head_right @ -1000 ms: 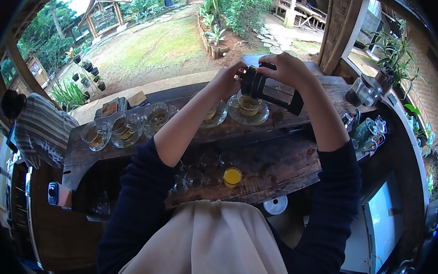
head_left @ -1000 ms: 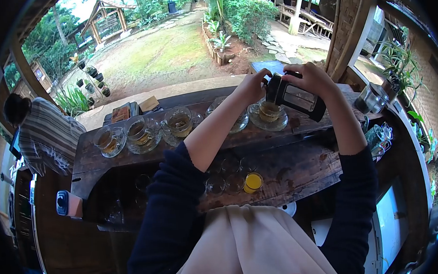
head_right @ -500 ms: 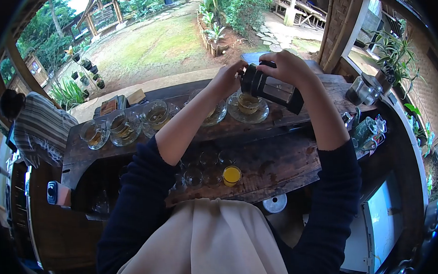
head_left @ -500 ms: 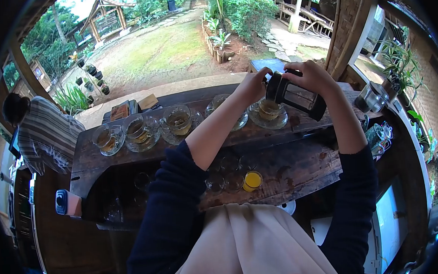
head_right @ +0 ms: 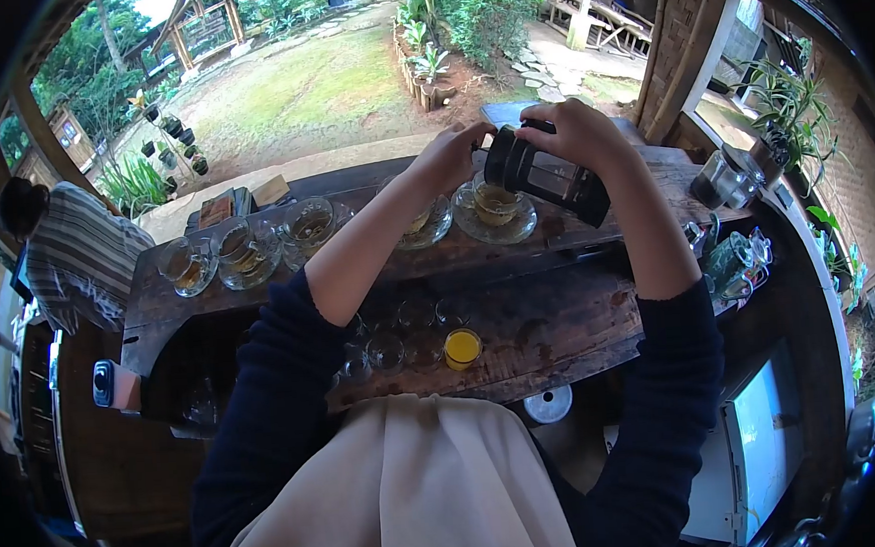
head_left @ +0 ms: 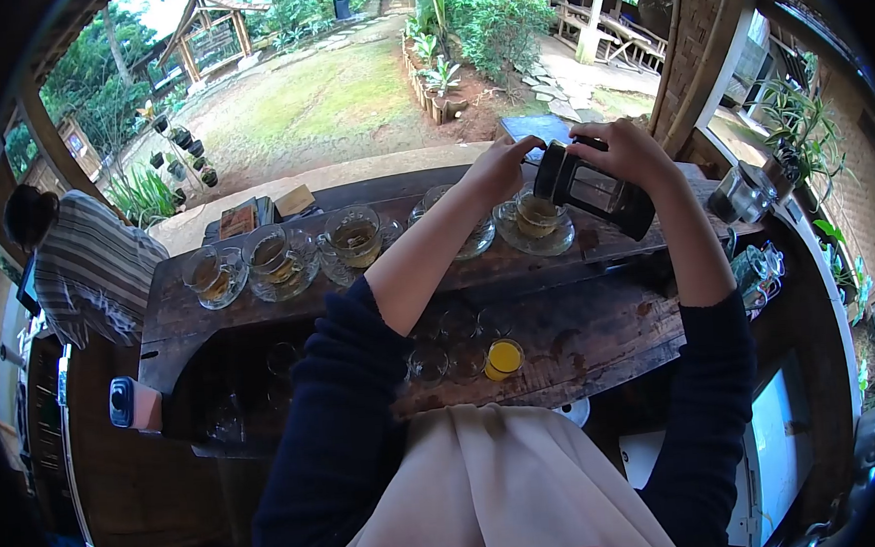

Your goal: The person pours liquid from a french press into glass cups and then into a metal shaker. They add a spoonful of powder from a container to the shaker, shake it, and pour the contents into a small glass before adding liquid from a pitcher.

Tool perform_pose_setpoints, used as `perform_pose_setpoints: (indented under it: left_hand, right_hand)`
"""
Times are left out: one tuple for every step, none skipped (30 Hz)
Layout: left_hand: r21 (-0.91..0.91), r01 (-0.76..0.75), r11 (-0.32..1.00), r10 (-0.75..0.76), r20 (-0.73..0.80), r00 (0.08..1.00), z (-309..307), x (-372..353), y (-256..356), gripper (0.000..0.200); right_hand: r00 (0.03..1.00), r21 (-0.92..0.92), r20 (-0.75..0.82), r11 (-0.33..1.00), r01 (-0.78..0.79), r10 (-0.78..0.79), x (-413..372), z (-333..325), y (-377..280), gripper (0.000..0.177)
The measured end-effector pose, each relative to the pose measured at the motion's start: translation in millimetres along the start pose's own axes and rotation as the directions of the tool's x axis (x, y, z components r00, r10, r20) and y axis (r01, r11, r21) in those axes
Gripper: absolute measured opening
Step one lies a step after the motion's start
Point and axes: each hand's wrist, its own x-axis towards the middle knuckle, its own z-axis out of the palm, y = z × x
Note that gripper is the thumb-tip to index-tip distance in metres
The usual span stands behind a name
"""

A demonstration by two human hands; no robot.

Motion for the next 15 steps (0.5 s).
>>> perform_pose_setpoints:
  left_hand:
    - [-0.005,-0.011,1.000,0.011,-0.007,1.000,-0.5,-1.2,0.7,0.047]
    - [-0.010,-0.021,1.000,0.021,-0.015,1.000,-0.2,-2.1,0.3,0.046]
    - [-0.011,-0.020,1.000,0.020,-0.015,1.000,0.1,-2.4,0.1,0.046]
    - [-0.028,-0.029,0.999,0.028,-0.027,0.999,0.1,-2.2,-0.2,0.044]
    - [-0.045,-0.038,0.998,0.037,-0.039,0.999,1.0,-1.7,-2.0,0.043]
    - [-0.046,-0.037,0.998,0.036,-0.039,0.999,1.7,-1.0,-3.8,0.043]
    - [-0.055,-0.026,0.998,0.025,-0.030,0.999,2.5,0.1,-5.7,0.041]
    - [-0.065,-0.015,0.998,0.014,-0.021,1.000,1.4,-0.3,-4.0,0.040]
    - [-0.067,-0.014,0.998,0.012,-0.021,1.000,0.3,-0.6,-2.4,0.040]
    - [-0.073,0.005,0.997,-0.005,-0.003,1.000,-1.4,-0.5,-0.9,0.040]
    - [-0.078,0.023,0.997,-0.022,0.015,1.000,-2.0,-0.4,-1.2,0.041]
    - [-0.078,0.024,0.997,-0.023,0.015,1.000,-2.1,-0.7,-1.2,0.041]
    - [-0.088,0.031,0.996,-0.029,0.020,0.999,-1.9,-0.5,-0.7,0.041]
    - [-0.099,0.037,0.994,-0.034,0.026,0.999,-2.2,-0.5,1.0,0.042]
    - [-0.099,0.036,0.994,-0.034,0.026,0.999,-2.2,-0.6,3.0,0.042]
  right_hand:
    - [1.000,-0.008,-0.011,1.000,0.010,-0.010,-0.2,0.5,0.1,0.038]
    - [1.000,-0.008,-0.009,1.000,0.009,-0.009,-0.1,0.5,0.2,0.038]
    - [1.000,0.000,0.004,1.000,0.004,-0.004,0.3,0.1,0.2,0.038]
    - [1.000,0.008,0.016,1.000,-0.002,0.002,0.7,-0.3,0.0,0.038]
    - [1.000,0.008,0.017,1.000,-0.001,0.001,0.8,-0.7,-0.5,0.038]
    - [0.999,0.005,0.029,1.000,-0.021,0.021,0.7,-0.9,-1.2,0.038]
    - [0.998,0.003,0.041,0.999,-0.042,0.042,0.4,-0.9,-1.4,0.039]
    - [0.998,0.003,0.042,0.999,-0.043,0.043,-0.1,0.1,-0.6,0.039]
    - [0.999,0.009,0.026,1.000,-0.027,0.027,-0.7,1.4,0.7,0.039]
    - [1.000,0.016,0.009,1.000,-0.011,0.011,-0.9,2.3,1.3,0.039]
    - [1.000,0.016,0.010,1.000,-0.010,0.010,-0.7,2.7,1.0,0.039]
    - [1.000,0.008,0.013,1.000,-0.008,0.008,-0.5,2.6,0.2,0.039]
    - [1.000,0.000,0.016,1.000,-0.006,0.006,-0.7,2.3,-0.5,0.039]
    - [1.000,0.001,0.017,1.000,-0.006,0.006,-1.1,1.7,-1.9,0.039]
    - [0.999,0.006,0.026,1.000,-0.025,0.025,-1.5,0.6,-3.7,0.039]
